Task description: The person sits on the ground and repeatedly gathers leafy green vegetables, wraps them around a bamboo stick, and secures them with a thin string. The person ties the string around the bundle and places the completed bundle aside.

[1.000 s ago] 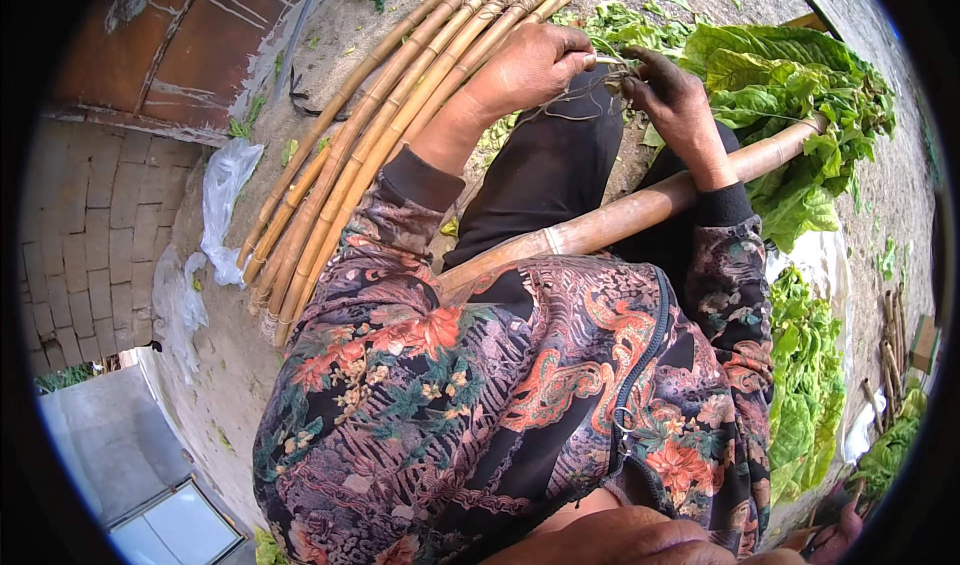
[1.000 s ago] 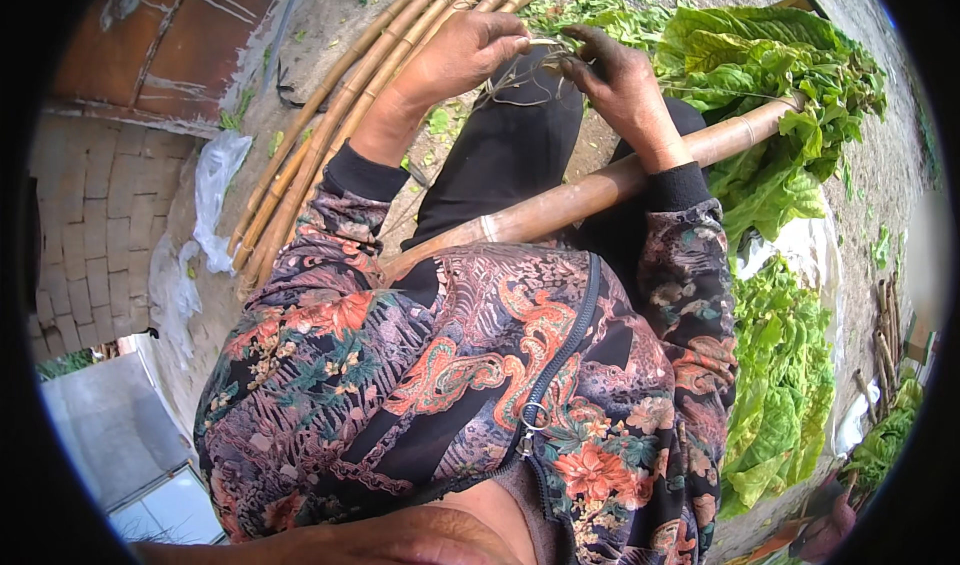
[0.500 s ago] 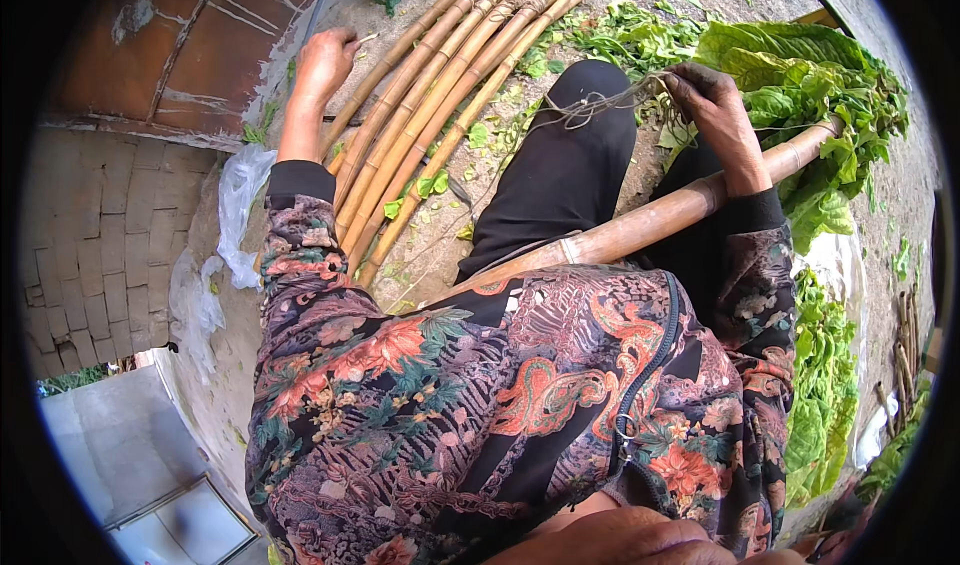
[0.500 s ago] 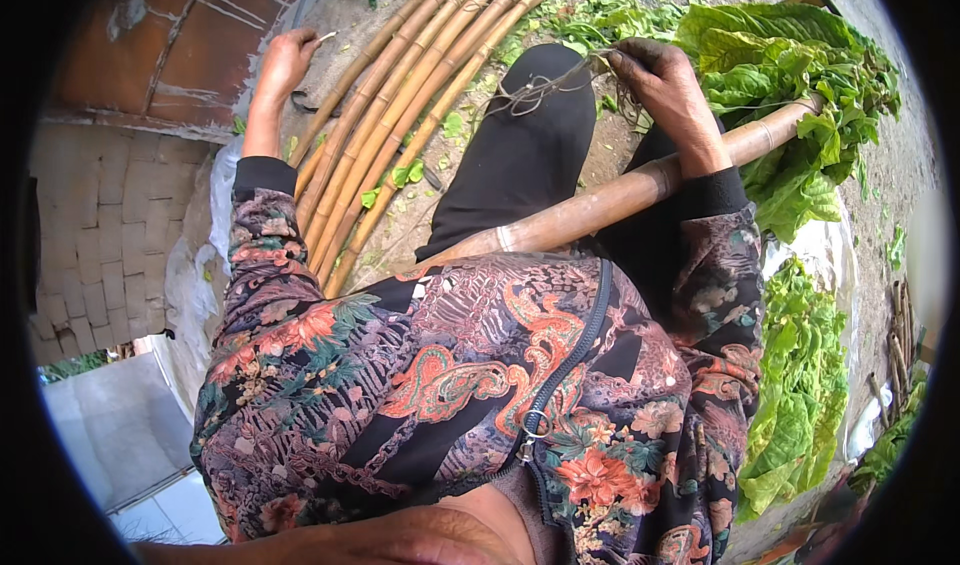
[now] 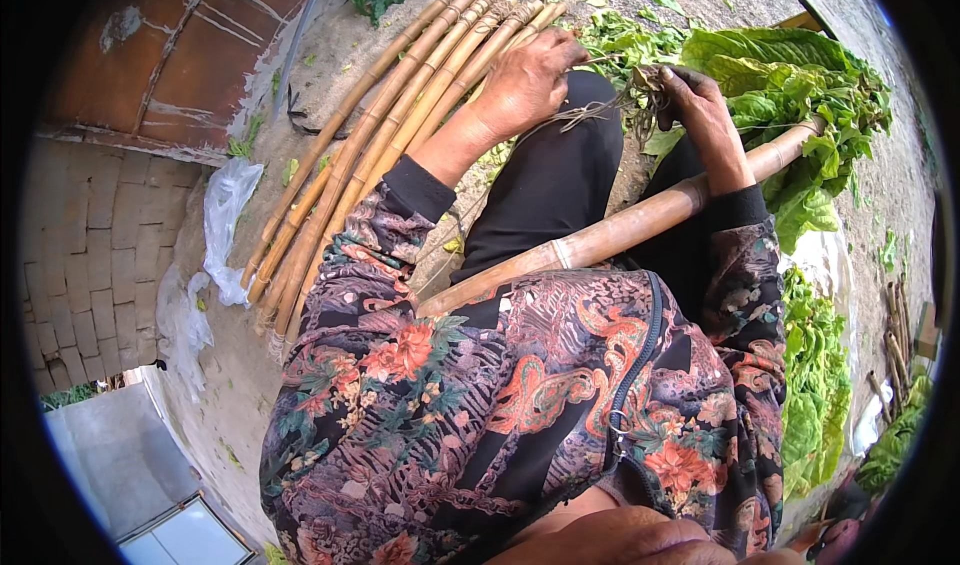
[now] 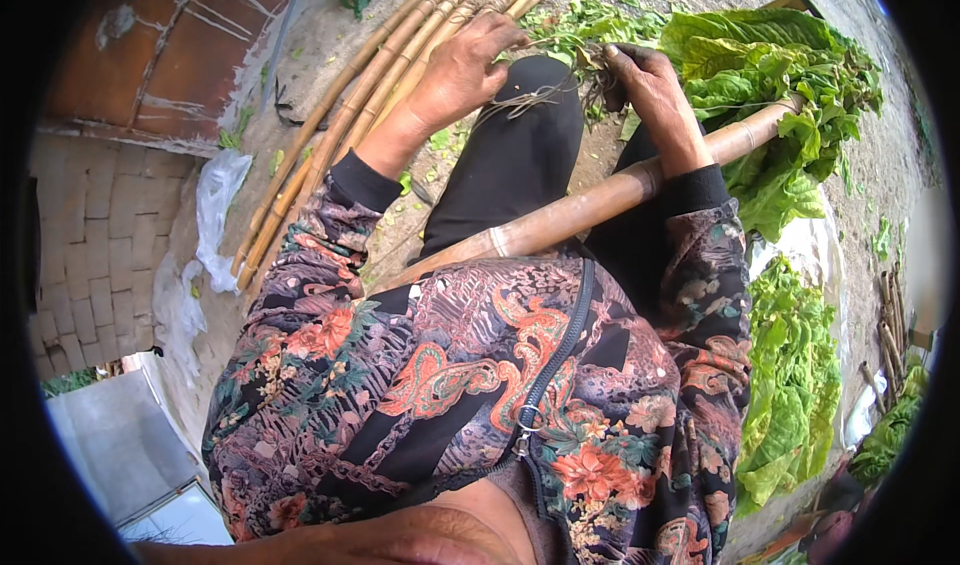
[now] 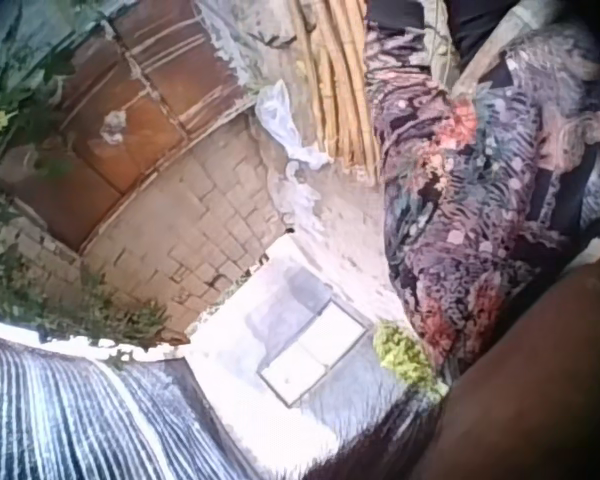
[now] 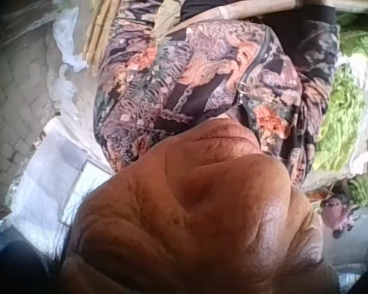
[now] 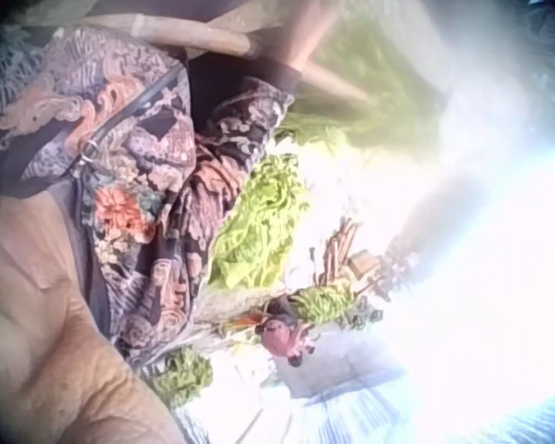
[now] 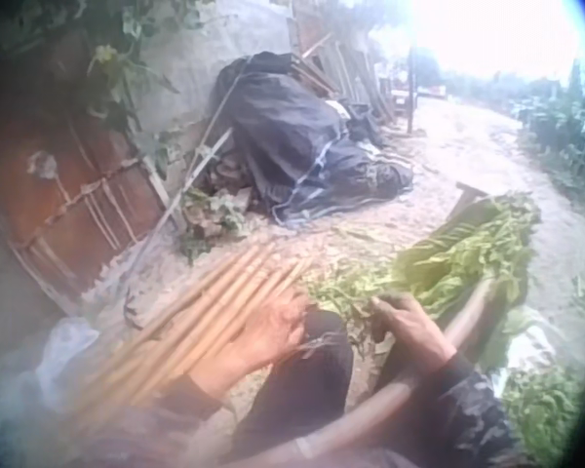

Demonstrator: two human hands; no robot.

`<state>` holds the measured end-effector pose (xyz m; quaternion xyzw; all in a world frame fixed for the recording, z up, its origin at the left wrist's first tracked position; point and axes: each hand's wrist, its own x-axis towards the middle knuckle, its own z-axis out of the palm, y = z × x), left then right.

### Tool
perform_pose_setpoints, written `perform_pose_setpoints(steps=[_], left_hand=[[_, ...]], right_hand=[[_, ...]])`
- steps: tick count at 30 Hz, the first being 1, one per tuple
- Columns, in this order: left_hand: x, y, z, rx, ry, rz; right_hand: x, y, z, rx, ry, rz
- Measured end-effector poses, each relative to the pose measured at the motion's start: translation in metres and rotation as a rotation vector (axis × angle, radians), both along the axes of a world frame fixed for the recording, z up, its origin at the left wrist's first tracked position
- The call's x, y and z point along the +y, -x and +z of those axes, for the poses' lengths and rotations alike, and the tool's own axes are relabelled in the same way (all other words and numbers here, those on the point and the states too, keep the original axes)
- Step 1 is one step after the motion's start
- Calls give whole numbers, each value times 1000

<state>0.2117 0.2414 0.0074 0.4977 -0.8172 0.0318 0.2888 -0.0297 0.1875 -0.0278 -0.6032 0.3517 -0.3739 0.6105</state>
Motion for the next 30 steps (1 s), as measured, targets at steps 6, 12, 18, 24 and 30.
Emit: perform_pose_setpoints(steps=[6, 12, 18, 24, 30], left_hand=[[-17, 52, 0, -46, 156, -84], [-28, 18, 13, 240, 137, -59], [-27, -122, 10, 491, -446, 396], [-28, -135, -12, -36, -22, 309], [-30, 38, -19, 617, -627, -295]], right_hand=[[-1, -2, -3, 6, 25, 72], [5, -1, 5, -1, -4, -30], [4, -6, 9, 36, -65, -118], [6, -8, 8, -108, -50, -86], [11, -4, 12, -120, -27, -3]])
